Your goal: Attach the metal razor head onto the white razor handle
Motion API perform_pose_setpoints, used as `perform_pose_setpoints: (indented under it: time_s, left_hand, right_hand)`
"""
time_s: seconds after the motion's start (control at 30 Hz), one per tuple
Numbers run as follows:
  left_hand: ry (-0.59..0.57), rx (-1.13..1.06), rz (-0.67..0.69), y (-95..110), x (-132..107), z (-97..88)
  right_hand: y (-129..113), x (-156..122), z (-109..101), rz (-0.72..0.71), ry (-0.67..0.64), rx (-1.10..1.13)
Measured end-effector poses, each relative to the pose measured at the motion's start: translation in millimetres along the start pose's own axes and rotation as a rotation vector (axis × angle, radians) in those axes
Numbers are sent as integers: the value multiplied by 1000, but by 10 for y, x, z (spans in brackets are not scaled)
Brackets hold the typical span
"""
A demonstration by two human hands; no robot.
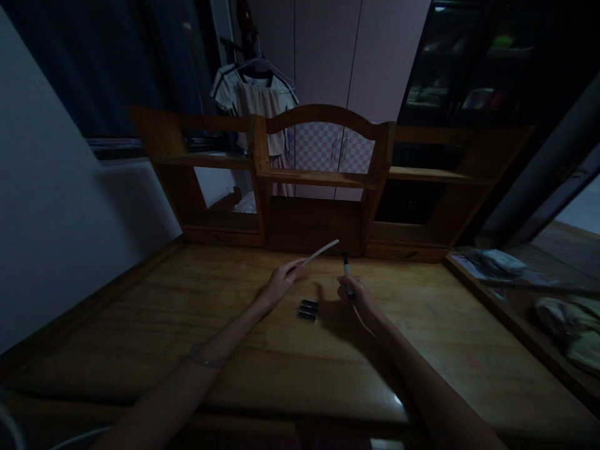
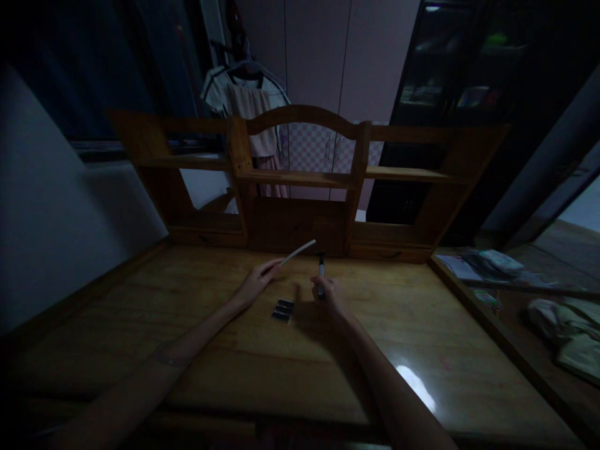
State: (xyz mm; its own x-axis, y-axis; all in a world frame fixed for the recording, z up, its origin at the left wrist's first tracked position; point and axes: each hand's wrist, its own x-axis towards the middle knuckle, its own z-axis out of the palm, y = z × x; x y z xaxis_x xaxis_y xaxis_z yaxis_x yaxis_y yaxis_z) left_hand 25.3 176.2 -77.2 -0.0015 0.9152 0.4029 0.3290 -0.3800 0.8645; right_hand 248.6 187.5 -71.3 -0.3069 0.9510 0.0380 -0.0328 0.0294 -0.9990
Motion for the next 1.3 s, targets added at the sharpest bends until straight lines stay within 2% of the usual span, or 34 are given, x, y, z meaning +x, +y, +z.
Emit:
perform_pose_setpoints:
  time_s: [0.07,0.2,0.33,0.47,0.67,0.93,1.17,1.3]
  left_hand:
    - [11,-24,14,13,5,-10]
    - [-9,-89,8,65,1,-10]
    - [-67,-149,-99,86,-8,-14]
    - [-123,-243,-184,76,-20,-33]
    - [-140,-319,-226,71,-33,-35]
    - [-92,-222,-177,28,-6,-19]
    - [-135,-222,-144,-43,-5,8]
    - [-166,-190,-133,1,-9,9]
  right_hand:
    - [23,7,-22,-19,76,-182]
    - [50,-5,-34,-170,191,-624]
    - [66,-18,-23,-217,229,-802]
    - [64,-28,-41,-231,262,-852]
    - [-9,-51,-104,-224,344,-978]
    - [-36,-60,-101,-227,363,-1147]
    - [-65,-76,-80,-233,359,-1018]
    - [-79,-81,-53,-238,356,-916]
